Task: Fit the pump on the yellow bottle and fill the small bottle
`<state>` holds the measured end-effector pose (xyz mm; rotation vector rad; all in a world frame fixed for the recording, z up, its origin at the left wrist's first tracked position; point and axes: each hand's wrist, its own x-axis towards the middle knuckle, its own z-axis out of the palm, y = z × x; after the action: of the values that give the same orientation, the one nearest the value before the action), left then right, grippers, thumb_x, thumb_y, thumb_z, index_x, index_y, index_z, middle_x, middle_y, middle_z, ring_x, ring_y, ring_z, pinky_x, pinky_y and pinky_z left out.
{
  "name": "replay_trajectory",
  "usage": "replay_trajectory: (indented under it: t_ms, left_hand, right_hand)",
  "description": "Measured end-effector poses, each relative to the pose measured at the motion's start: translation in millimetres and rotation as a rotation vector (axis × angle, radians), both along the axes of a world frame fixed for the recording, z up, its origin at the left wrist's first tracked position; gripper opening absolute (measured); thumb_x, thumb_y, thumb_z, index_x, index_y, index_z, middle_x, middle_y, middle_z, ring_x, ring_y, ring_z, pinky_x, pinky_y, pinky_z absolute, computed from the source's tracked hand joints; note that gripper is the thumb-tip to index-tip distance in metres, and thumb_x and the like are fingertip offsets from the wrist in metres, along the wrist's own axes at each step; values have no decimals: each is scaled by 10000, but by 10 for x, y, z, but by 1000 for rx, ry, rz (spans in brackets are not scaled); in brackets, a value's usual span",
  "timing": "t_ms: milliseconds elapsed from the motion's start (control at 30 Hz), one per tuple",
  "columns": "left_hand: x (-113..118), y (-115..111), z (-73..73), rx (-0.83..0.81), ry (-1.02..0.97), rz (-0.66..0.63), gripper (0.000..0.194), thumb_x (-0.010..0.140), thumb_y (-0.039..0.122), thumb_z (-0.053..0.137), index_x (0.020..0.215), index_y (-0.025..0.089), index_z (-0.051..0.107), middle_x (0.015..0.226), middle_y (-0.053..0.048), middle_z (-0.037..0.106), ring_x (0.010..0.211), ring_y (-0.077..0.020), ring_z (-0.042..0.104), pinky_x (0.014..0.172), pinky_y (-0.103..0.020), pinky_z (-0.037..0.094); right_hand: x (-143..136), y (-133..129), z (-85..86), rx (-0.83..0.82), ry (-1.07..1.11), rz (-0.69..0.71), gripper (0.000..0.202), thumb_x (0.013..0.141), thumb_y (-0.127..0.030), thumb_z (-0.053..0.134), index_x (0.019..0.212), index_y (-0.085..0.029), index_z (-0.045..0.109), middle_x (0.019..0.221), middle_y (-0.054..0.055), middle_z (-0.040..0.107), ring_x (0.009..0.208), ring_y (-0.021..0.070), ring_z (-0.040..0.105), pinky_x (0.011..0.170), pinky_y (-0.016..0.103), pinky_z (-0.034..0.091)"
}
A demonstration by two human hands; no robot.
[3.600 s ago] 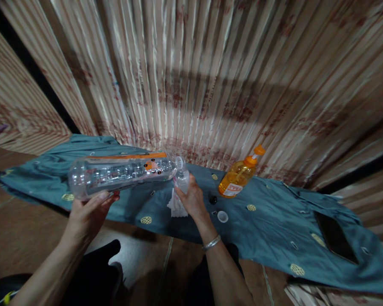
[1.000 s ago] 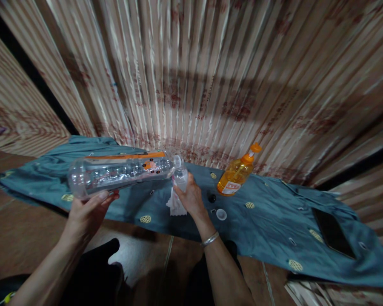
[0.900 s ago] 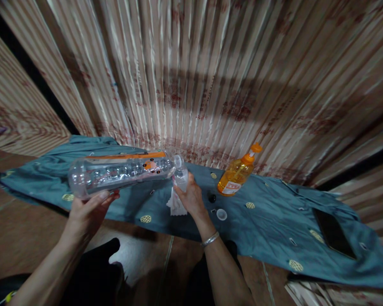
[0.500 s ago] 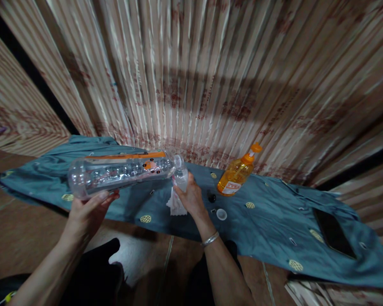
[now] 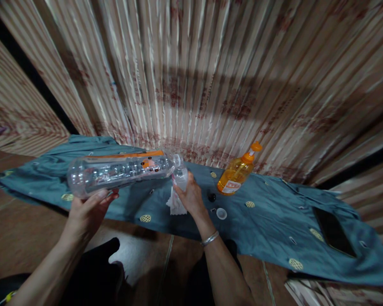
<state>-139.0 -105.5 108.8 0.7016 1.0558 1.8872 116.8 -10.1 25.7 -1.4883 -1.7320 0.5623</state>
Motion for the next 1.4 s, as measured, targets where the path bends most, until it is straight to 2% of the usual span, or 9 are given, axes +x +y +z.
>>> replay_trajectory:
  t_ms: [400, 700, 900, 1100, 1400]
  left_hand:
    - [28, 38, 26, -31, -8, 25, 872, 384, 210, 1027, 1209, 278, 751, 796, 24, 789, 609, -154, 712, 579, -229, 597]
    - [-4, 45, -24, -51, 26, 13, 833, 412, 255, 1032, 1199, 291, 763, 770, 16, 781, 642, -185, 717, 608, -270, 613]
    - [-19, 49, -49, -55, 43, 23, 879, 429, 278, 1034, 1259, 320, 746, 843, 13, 800, 657, -192, 721, 616, -296, 618]
    - [-41, 51, -87, -32, 95, 4, 876, 485, 308, 1030, 1304, 323, 719, 864, 12, 792, 675, -184, 720, 642, -301, 629]
    - [-2, 18, -31, 1, 36, -1, 862, 448, 281, 1068, 1238, 300, 722, 871, 11, 795, 662, -166, 724, 630, -261, 628]
  right_hand:
    - [17, 6, -12, 7, -12, 17, 615, 926, -349, 804, 1478, -197, 577, 1257, 144, 833, 1194, 360, 817, 1036, 476, 650]
    - [8, 9, -8, 9, -32, 17, 622, 928, -345, 793, 1491, -187, 581, 1259, 148, 832, 1197, 360, 815, 1021, 475, 658]
    - [7, 8, -1, 11, -29, 21, 649, 924, -342, 790, 1507, -163, 568, 1314, 173, 819, 1235, 369, 803, 1053, 487, 647]
    - [9, 5, 6, -8, -23, 16, 621, 928, -359, 783, 1488, -181, 580, 1269, 154, 830, 1203, 361, 814, 1033, 478, 653]
    - [3, -3, 12, 8, -10, 12, 626, 923, -353, 781, 1492, -190, 576, 1294, 154, 823, 1222, 365, 806, 1045, 490, 647]
